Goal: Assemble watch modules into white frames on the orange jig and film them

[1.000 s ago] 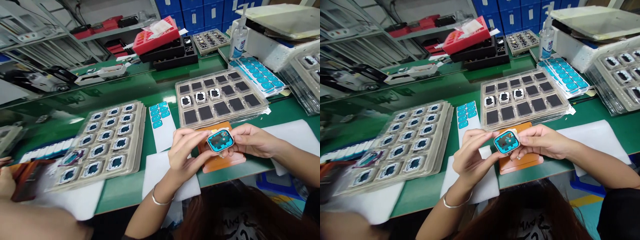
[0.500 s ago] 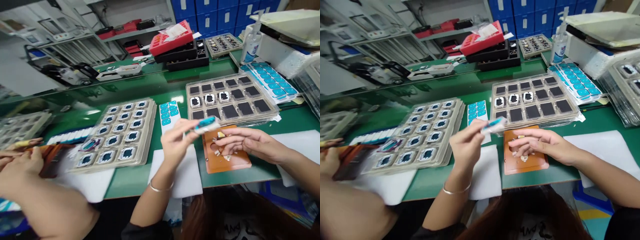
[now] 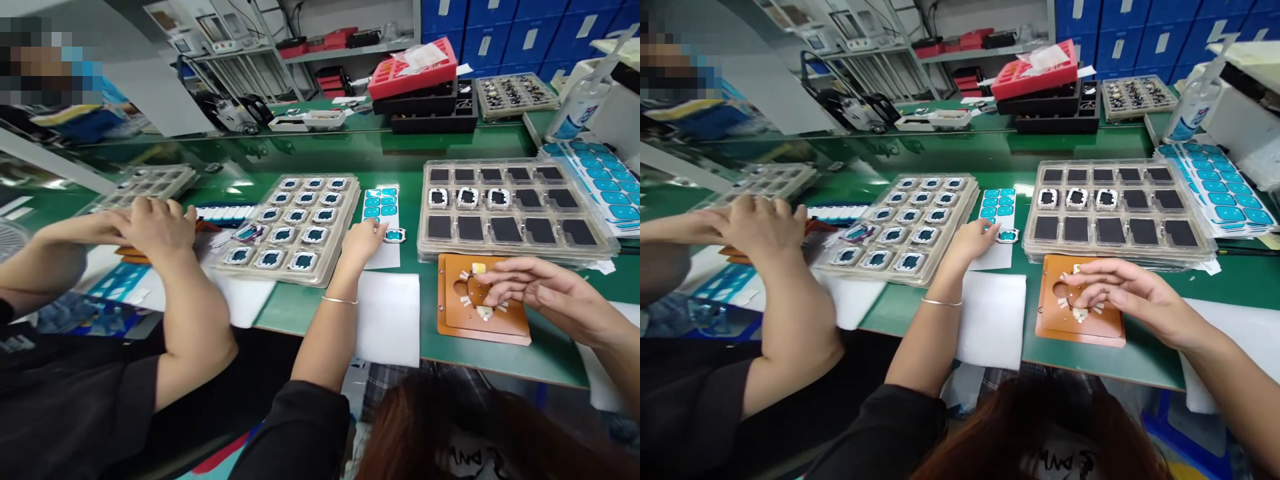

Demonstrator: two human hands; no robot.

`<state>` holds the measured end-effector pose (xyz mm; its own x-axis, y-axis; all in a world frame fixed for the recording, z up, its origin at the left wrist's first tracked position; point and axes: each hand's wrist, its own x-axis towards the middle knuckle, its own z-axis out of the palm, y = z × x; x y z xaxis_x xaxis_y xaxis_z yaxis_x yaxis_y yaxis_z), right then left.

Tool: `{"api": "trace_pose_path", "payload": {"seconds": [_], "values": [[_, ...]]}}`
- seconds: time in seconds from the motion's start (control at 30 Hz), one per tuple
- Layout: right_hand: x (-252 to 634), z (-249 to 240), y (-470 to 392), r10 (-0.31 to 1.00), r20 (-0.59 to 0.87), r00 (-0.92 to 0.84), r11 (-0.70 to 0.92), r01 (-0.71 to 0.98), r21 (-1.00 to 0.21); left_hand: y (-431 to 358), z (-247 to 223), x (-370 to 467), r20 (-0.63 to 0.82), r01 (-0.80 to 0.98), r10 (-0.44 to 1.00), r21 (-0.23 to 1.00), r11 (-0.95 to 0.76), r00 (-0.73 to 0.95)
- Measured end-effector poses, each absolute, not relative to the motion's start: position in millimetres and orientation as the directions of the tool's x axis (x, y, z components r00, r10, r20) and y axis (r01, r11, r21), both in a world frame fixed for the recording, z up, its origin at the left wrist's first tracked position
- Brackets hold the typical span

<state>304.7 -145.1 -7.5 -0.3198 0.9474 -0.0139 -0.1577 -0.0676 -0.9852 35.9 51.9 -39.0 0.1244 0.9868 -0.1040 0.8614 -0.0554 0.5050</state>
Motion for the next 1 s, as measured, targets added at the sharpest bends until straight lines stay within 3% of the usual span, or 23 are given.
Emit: {"api": "trace_pose_path", "payload": {"seconds": [0.1, 0.23, 0.47, 0.63, 0.73, 1.0], "values": [[307.3, -7.6, -144.9, 0.922, -0.001, -0.387, -0.048, -0.112, -0.993, 46.4, -33.5, 36.0, -0.077, 0.888, 0.978, 0.436, -0.143, 0.195], [310.9, -8.8, -144.5, 0.909, 0.002, -0.418, -0.019, -0.046, -0.999, 41.3, -30.8, 36.7, -0.212, 0.859, 0.88, 0.401, -0.319, 0.426], [312.6, -7.7, -146.7, 0.909, -0.045, -0.415, -0.032, 0.039, -0.999, 37.8, -29.1, 38.5, -0.277, 0.882, 0.863, 0.345, -0.321, 0.422], [312.5, -6.5, -147.4, 0.9, -0.063, -0.431, -0.021, 0.101, -0.995, 41.9, -33.5, 41.7, -0.142, 0.952, 0.957, 0.213, -0.22, 0.253], [313.1, -5.3, -146.7, 0.886, -0.05, -0.462, 0.031, 0.166, -0.986, 45.0, -41.1, 41.4, -0.136, 0.977, 0.977, 0.158, -0.141, 0.163], [311.8, -1.5, -144.2, 0.864, -0.056, -0.501, 0.082, 0.249, -0.965, 41.0, -39.5, 37.8, -0.208, 0.935, 0.919, 0.193, -0.298, 0.335]]}}
